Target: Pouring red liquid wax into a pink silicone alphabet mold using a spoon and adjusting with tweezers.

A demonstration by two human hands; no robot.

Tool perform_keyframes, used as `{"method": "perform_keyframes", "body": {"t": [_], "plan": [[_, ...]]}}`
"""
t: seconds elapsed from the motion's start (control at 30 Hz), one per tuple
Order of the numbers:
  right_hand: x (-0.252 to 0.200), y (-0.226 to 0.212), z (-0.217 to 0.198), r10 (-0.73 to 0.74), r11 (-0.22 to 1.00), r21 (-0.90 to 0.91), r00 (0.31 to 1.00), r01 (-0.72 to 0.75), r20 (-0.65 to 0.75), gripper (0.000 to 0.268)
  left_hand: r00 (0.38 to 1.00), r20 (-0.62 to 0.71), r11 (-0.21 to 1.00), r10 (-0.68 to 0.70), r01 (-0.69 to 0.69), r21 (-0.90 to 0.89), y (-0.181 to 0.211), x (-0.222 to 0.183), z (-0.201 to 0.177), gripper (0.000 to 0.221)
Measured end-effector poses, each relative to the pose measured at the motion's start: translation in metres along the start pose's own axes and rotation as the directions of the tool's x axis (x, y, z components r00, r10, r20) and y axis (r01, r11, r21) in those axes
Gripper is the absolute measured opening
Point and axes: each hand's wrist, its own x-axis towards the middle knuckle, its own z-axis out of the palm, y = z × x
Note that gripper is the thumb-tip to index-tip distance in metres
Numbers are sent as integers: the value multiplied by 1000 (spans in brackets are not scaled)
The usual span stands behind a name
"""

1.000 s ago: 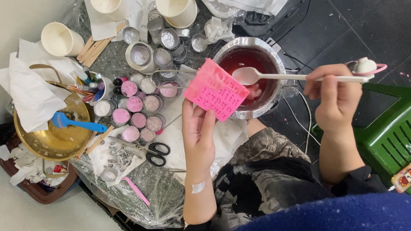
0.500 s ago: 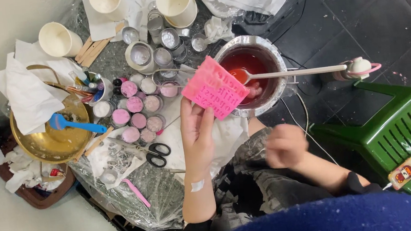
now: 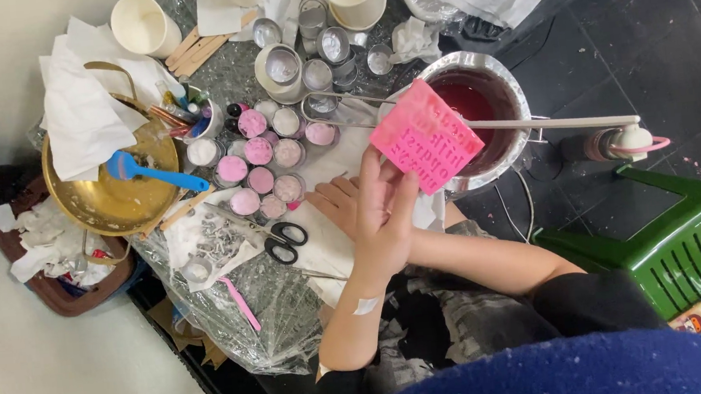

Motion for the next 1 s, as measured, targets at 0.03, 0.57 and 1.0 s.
{"method": "perform_keyframes", "body": {"t": [0.03,0.57,1.0], "plan": [[0,-1,-7,2,1000,-4,1000,-2,-5,63,1000,6,1000,4,-4,1,1,0,-2,60],[-120,28,-55,22,922,381,974,67,-224,29,997,73,996,-29,35,-79,48,12,0,57],[-134,46,-154,596,677,735,563,31,-572,13,971,139,953,-197,223,-206,37,9,-4,58]]}}
